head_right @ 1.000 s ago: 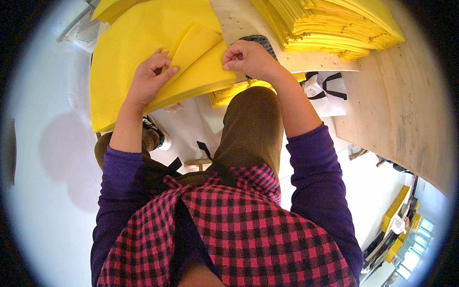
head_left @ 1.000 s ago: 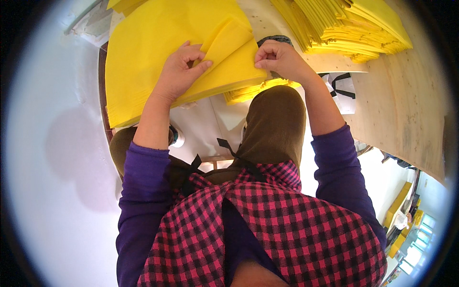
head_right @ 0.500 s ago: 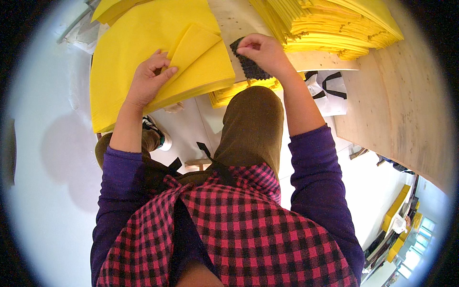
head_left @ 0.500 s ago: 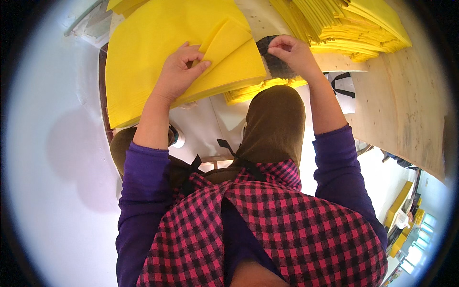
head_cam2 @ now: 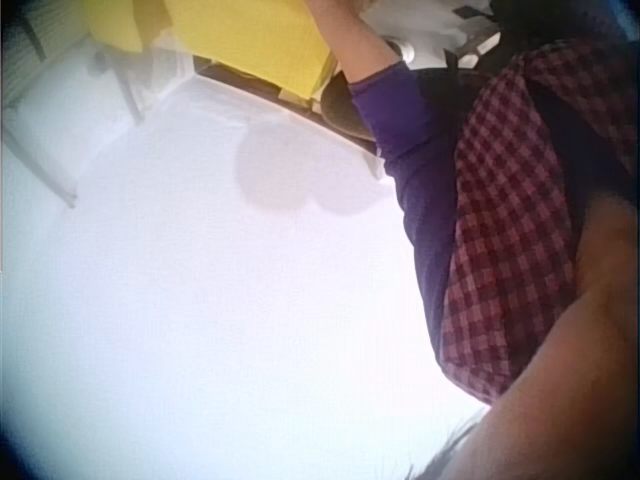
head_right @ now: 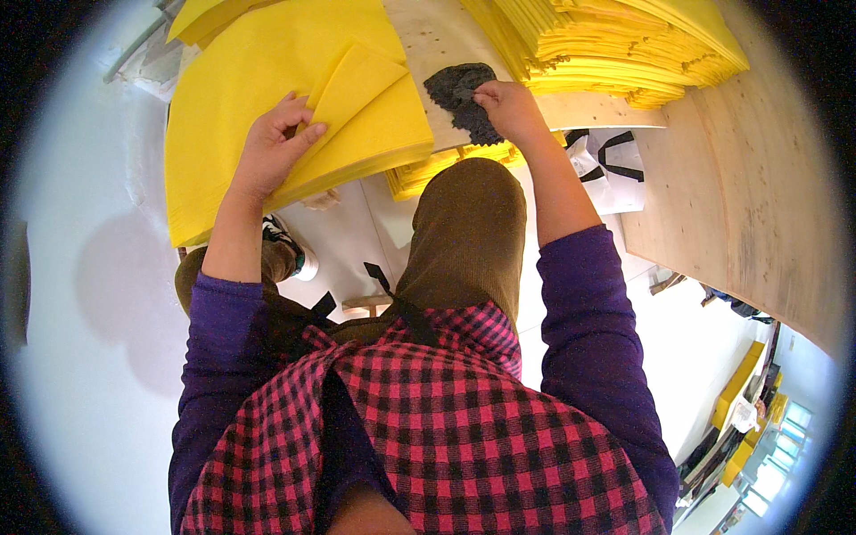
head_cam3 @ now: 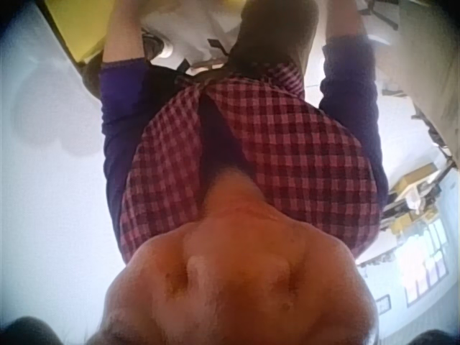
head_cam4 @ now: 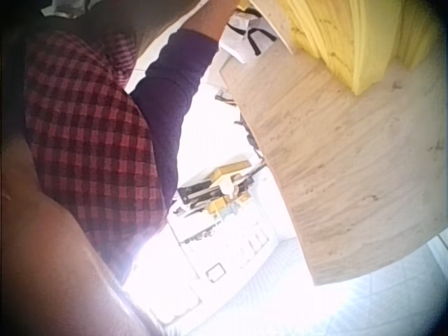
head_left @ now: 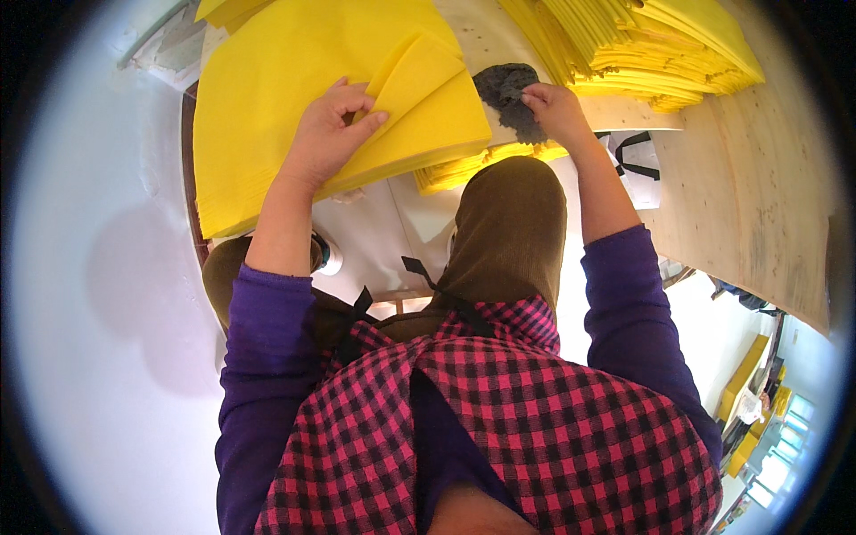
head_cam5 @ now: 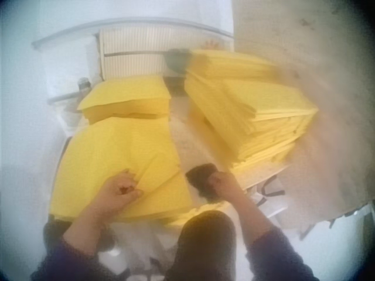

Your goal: The person folds yellow sheets by hand, aligning edges and pressing creases. They stack the folded sheets on the table and continue folding additional sheets from a nearby pile.

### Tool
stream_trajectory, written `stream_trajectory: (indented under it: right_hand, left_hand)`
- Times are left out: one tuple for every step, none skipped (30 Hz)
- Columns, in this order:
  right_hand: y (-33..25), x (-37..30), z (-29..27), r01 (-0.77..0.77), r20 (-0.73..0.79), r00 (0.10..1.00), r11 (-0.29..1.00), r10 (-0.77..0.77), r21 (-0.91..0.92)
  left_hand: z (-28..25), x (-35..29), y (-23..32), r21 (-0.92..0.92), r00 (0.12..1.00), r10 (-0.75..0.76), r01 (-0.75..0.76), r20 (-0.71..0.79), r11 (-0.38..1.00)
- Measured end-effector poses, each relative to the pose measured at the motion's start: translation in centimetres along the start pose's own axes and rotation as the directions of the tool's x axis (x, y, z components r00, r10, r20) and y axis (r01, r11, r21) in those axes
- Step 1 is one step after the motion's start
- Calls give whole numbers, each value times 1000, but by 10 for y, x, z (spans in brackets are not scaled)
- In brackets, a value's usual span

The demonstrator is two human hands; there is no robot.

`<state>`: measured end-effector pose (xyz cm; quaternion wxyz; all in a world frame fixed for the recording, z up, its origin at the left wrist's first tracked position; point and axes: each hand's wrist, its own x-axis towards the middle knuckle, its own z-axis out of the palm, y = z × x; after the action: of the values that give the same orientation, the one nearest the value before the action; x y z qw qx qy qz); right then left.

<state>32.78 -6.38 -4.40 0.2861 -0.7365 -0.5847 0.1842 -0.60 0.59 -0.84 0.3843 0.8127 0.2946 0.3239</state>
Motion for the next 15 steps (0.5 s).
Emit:
stream_trajectory:
  right_hand:
    - [-2,-2,-6,-87,45,995,994,85,63]
    - [-5,-4,-9,-169,94,983,974,156,151]
    - [-10,-7,-9,-102,38,994,982,98,160]
    - [-15,-9,-10,-25,-21,999,981,30,192]
    - [-21,-12,-10,6,-73,997,975,11,223]
    - [-27,-14,-10,66,-10,998,951,-66,301]
    - [-35,-17,-10,70,59,993,922,-100,381]
    - [-42,-19,-10,56,131,983,883,-131,466]
    - [-48,-21,-10,83,174,969,892,-177,445]
    - [-55,-22,-10,102,223,951,896,-216,433]
    - [-61,-23,-8,172,256,912,867,-319,468]
    - [-66,-22,-4,143,276,914,873,-297,466]
    - [-70,-21,-2,136,292,917,901,-272,413]
    - [-73,-20,0,156,302,909,907,-287,392]
    - [-75,-18,0,175,313,901,912,-300,372]
  left_hand:
    - [0,1,0,5,1000,2,-2,1,1000]
    - [0,1,0,12,1000,-10,10,8,1000]
    - [0,1,1,5,1000,-2,2,3,1000]
    - [0,1,1,0,1000,-8,8,5,1000]
    - [0,1,2,-11,1000,-3,3,4,1000]
    - [0,1,2,-3,1000,-10,10,-1,1000]
    - [0,1,2,-2,1000,-7,7,-6,1000]
    - [0,1,2,-7,1000,7,-7,-8,1000]
    - [0,1,2,3,1000,-4,4,-5,1000]
    - [-1,0,1,6,1000,-4,4,0,1000]
    - [-1,0,0,3,1000,7,-7,-1,1000]
    - [0,0,-1,10,1000,2,-2,-8,1000]
    - [1,0,-1,10,1000,8,-8,-21,1000]
    - [1,0,-2,11,1000,-2,2,-26,1000]
    - [1,1,-3,19,1000,4,-3,-12,1000]
